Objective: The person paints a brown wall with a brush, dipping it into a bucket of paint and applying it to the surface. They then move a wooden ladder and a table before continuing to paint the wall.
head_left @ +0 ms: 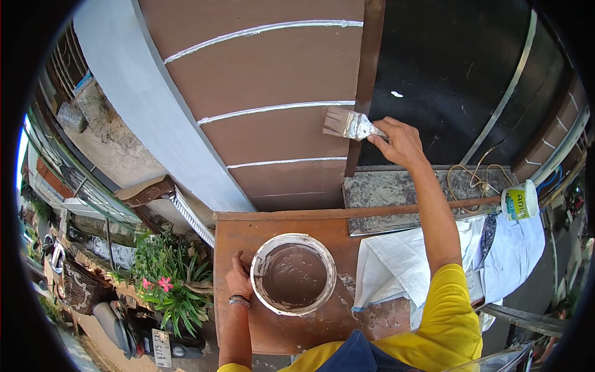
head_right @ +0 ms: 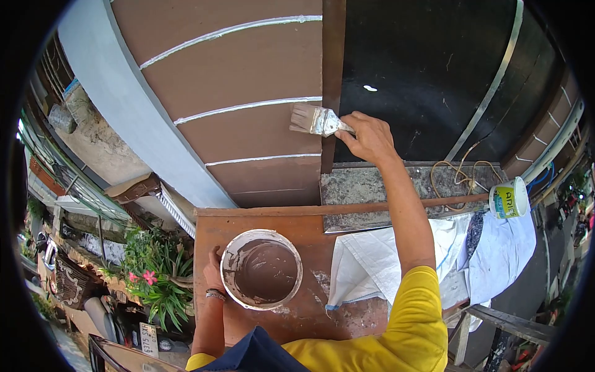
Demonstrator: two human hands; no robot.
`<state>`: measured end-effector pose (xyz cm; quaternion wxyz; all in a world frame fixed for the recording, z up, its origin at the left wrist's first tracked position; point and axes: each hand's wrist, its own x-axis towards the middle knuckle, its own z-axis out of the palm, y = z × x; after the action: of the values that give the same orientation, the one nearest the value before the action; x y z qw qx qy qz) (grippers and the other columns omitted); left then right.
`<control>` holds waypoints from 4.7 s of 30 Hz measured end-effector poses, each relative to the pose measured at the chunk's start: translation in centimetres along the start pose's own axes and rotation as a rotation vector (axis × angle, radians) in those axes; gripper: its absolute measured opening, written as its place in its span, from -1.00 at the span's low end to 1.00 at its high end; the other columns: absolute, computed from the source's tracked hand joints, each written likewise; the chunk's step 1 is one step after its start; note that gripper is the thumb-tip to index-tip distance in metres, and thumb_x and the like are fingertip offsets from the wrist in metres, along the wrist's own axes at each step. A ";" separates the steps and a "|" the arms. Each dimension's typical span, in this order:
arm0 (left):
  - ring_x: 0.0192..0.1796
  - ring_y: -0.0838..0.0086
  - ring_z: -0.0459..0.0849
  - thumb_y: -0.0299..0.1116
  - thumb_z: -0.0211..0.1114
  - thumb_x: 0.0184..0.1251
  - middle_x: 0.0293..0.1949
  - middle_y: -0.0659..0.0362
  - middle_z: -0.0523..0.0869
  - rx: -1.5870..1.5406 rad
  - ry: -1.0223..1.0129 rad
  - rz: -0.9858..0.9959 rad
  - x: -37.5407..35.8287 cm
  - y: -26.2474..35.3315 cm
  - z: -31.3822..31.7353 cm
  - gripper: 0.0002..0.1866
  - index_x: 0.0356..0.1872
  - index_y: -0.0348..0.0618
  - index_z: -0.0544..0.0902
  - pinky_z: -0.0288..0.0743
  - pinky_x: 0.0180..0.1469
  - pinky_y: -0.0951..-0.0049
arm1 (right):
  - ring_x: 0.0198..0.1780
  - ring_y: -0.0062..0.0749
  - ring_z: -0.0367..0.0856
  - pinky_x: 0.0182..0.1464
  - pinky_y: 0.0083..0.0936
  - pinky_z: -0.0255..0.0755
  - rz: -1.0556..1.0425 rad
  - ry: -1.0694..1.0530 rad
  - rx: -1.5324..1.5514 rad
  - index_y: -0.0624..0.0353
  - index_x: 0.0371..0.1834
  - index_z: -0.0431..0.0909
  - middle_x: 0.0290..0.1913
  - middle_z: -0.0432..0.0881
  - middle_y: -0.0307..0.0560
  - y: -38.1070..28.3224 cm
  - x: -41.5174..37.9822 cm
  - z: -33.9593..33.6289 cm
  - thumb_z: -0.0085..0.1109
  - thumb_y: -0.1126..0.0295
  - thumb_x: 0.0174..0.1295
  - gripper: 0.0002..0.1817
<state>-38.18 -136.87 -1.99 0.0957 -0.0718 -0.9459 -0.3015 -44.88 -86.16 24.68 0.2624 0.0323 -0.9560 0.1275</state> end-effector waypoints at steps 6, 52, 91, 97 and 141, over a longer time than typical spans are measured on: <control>-0.50 0.19 0.65 0.05 0.41 0.29 -0.54 0.22 0.61 0.000 -0.011 -0.016 0.0 0.1 -0.1 -0.30 0.34 -0.09 0.40 0.47 -0.40 0.17 | -0.08 -0.01 0.72 -0.03 -0.16 0.55 0.015 0.022 0.011 0.14 0.02 0.75 -0.13 0.73 -0.06 0.9 -0.5 0.1 0.34 0.15 0.27 -0.63; -0.51 0.16 0.65 0.03 0.38 0.32 -0.54 0.23 0.63 0.018 -0.028 -0.012 0.0 0.3 -0.3 -0.31 0.36 -0.09 0.40 0.47 -0.41 0.14 | -0.10 -0.04 0.72 -0.03 -0.15 0.54 -0.066 0.062 -0.055 0.08 0.01 0.75 -0.14 0.72 -0.11 0.2 0.9 1.3 0.35 0.15 0.25 -0.65; -0.42 0.18 0.72 0.01 0.38 0.34 -0.52 0.22 0.67 -0.005 -0.040 0.002 0.0 0.6 -0.8 -0.36 0.32 -0.11 0.44 0.56 -0.32 0.16 | -0.22 -0.04 0.70 -0.13 -0.27 0.52 0.133 0.158 0.042 0.21 -0.02 0.73 -0.23 0.68 -0.05 2.3 -4.4 -1.5 0.37 0.28 0.20 -0.67; -0.41 0.20 0.74 0.01 0.36 0.34 -0.52 0.19 0.69 -0.015 -0.066 -0.017 0.0 1.2 -1.3 -0.38 0.29 -0.14 0.46 0.58 -0.32 0.17 | -0.27 -0.56 0.50 -0.21 -0.51 0.39 0.398 0.197 0.612 0.32 0.00 0.70 -0.23 0.67 -0.18 6.2 -15.7 5.2 0.36 0.35 0.30 -0.70; -0.43 0.09 0.70 -0.15 0.36 0.34 -0.50 0.05 0.68 -0.619 0.182 -0.228 10.7 -2.5 -0.9 -0.43 0.27 -0.22 0.48 0.52 -0.30 0.09 | -0.27 0.21 0.68 -0.20 -0.02 0.46 -0.176 0.019 -0.232 0.14 -0.16 0.64 -0.41 0.69 0.17 -25.8 15.1 7.3 0.11 0.07 0.42 -0.66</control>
<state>-48.94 -138.55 -0.30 0.1189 0.0358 -0.7990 -0.5884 -58.22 -112.92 32.17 0.2834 0.0844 -0.9553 -0.0074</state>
